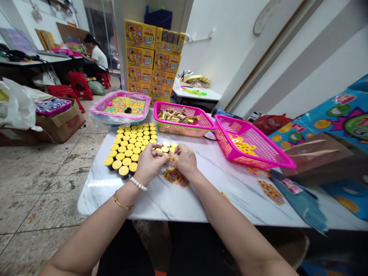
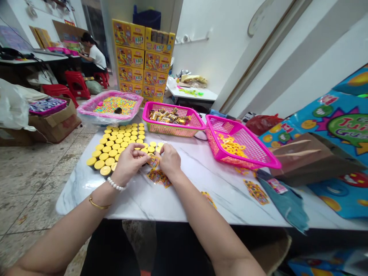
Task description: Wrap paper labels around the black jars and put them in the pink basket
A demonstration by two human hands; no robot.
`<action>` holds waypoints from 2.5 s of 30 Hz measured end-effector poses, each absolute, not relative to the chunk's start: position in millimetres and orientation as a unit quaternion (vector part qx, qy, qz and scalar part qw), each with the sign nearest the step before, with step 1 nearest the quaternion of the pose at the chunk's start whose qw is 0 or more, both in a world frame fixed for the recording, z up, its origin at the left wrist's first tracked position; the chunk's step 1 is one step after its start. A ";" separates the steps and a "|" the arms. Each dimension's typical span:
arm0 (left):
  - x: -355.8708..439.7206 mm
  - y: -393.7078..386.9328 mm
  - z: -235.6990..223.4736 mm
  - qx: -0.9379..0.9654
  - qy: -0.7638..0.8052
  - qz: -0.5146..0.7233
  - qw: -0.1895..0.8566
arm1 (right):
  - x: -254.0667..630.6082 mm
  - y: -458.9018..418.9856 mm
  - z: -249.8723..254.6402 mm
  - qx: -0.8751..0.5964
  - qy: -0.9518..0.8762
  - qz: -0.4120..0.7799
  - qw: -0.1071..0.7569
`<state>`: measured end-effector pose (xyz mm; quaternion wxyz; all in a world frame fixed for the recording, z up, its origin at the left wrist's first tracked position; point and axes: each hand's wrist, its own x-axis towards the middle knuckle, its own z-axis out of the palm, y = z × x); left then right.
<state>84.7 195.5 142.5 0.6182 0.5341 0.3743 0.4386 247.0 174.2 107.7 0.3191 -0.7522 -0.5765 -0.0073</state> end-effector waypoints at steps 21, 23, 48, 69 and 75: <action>84.5 196.0 151.1 0.456 0.373 0.468 0.659 | 276.7 146.6 137.9 -0.570 -0.501 0.434 0.485; 85.1 195.4 151.2 0.468 0.366 0.484 0.643 | 269.7 142.7 142.1 -0.534 -0.492 0.477 0.496; 86.1 193.3 149.0 0.521 0.337 0.467 0.630 | 249.6 143.7 134.5 -0.571 -0.567 0.254 0.537; 83.4 187.0 153.4 0.632 0.334 0.474 0.514 | 248.0 142.1 131.3 -0.588 -0.620 0.081 0.514; 81.8 187.3 149.7 0.625 0.374 0.380 0.570 | 244.4 142.3 131.0 -0.597 -0.581 0.170 0.527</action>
